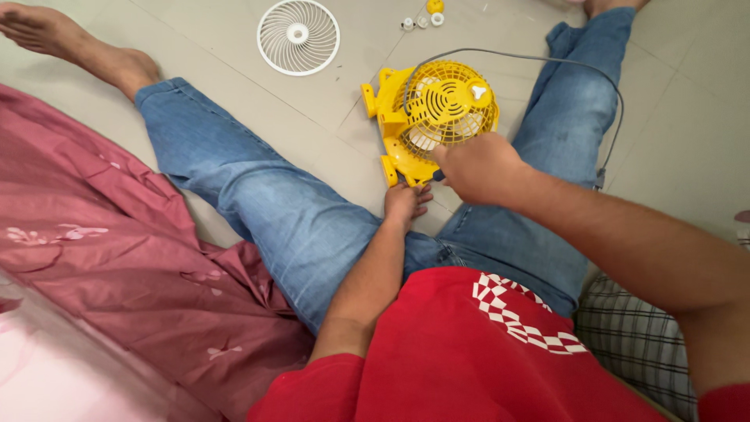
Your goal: The person lies on the floor servicing a small yellow desk fan, using a screwdriver to unscrew and remove the rear grille and fan blade, then reattaching the blade and front cover and checking the reassembled fan.
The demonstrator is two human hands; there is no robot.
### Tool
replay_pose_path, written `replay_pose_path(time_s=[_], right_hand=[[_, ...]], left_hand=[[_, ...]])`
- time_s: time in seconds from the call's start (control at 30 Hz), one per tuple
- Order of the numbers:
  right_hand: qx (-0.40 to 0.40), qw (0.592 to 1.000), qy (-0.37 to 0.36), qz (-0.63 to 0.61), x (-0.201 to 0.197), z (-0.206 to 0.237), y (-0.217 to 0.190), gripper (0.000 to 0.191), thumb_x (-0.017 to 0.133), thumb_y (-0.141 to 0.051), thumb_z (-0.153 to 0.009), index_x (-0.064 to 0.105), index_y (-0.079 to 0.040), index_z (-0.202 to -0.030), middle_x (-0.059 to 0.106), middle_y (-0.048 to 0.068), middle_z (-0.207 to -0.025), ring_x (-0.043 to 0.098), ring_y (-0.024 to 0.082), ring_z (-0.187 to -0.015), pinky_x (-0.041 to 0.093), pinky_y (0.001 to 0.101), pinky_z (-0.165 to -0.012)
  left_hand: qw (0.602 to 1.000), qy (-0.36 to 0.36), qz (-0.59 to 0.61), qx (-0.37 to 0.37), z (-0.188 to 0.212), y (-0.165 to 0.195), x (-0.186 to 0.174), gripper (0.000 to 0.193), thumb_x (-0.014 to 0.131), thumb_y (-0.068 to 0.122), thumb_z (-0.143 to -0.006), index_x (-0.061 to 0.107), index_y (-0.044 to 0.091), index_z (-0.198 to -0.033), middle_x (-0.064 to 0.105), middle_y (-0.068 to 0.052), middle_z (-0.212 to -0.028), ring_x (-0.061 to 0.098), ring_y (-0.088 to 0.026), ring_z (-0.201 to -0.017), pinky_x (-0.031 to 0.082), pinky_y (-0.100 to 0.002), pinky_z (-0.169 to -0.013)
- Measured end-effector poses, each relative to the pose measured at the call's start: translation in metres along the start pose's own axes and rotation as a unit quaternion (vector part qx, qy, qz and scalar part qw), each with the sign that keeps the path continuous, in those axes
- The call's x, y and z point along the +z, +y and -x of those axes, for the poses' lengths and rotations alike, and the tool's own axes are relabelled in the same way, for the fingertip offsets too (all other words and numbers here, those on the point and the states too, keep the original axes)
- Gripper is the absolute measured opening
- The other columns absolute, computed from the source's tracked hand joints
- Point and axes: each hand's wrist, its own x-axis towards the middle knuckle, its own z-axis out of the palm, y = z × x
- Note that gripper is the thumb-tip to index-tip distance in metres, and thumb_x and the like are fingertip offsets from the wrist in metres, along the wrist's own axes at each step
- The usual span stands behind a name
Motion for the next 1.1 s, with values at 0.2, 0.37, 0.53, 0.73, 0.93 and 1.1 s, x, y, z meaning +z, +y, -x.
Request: replay_pose_path(time_s=[0.2,0.37,0.53,0.73,0.93,1.1], right_hand=[[0.026,0.999,-0.015,0.024,0.019,-0.006,0.003,0.05,0.07,-0.053,-0.084,0.062,-0.006,-0.099,0.073,0.013,-0.076,0.075,0.032,-0.074,0.057,0.047,-0.06],[-0.068,0.996,0.038,0.046,0.039,0.001,0.019,0.018,0.066,-0.024,-0.083,0.063,-0.013,-0.098,0.07,0.009,-0.082,0.073,0.03,-0.072,0.057,0.0461,-0.057],[-0.174,0.97,0.164,0.038,0.043,0.002,0.018,0.008,0.064,-0.019,-0.081,0.065,-0.013,-0.086,0.062,0.008,-0.09,0.07,0.029,-0.079,0.057,0.0445,-0.061],[-0.193,0.973,0.124,0.012,0.024,-0.011,-0.005,0.008,0.064,-0.017,-0.082,0.068,-0.013,-0.088,0.061,0.009,-0.095,0.07,0.031,-0.076,0.057,0.0446,-0.061],[-0.171,0.981,0.087,-0.009,0.019,-0.017,-0.006,0.01,0.066,-0.013,-0.08,0.07,-0.01,-0.088,0.062,0.013,-0.099,0.071,0.034,-0.079,0.058,0.0471,-0.063],[-0.069,0.994,0.062,-0.058,0.021,-0.019,-0.007,0.014,0.066,-0.007,-0.079,0.07,-0.005,-0.092,0.063,0.02,-0.104,0.071,0.038,-0.082,0.058,0.0494,-0.066]], left_hand=[[1.0,0.001,-0.01,0.004,0.0,0.001,0.0,0.022,0.055,0.016,-0.099,0.067,0.01,-0.117,0.077,-0.002,-0.11,0.073,-0.015,-0.093,0.056,-0.035,-0.071],[1.0,0.012,0.003,0.01,0.001,0.001,-0.002,0.021,0.055,0.015,-0.099,0.066,0.012,-0.117,0.076,-0.002,-0.108,0.073,-0.015,-0.091,0.054,-0.035,-0.068],[1.0,0.011,-0.003,0.011,-0.003,-0.002,0.0,0.022,0.056,0.016,-0.099,0.069,0.01,-0.117,0.076,-0.001,-0.104,0.073,-0.014,-0.088,0.055,-0.033,-0.065],[1.0,0.003,0.018,0.012,-0.004,-0.004,-0.001,0.022,0.057,0.011,-0.097,0.066,0.009,-0.117,0.075,-0.003,-0.102,0.075,-0.017,-0.089,0.054,-0.033,-0.064],[1.0,-0.003,0.016,0.008,-0.009,-0.006,-0.003,0.022,0.057,0.014,-0.099,0.064,0.01,-0.119,0.075,-0.002,-0.103,0.073,-0.016,-0.088,0.053,-0.032,-0.064],[1.0,-0.001,0.008,0.0,-0.008,-0.004,-0.002,0.025,0.056,0.013,-0.098,0.065,0.011,-0.121,0.076,-0.002,-0.104,0.073,-0.015,-0.088,0.053,-0.031,-0.065]])
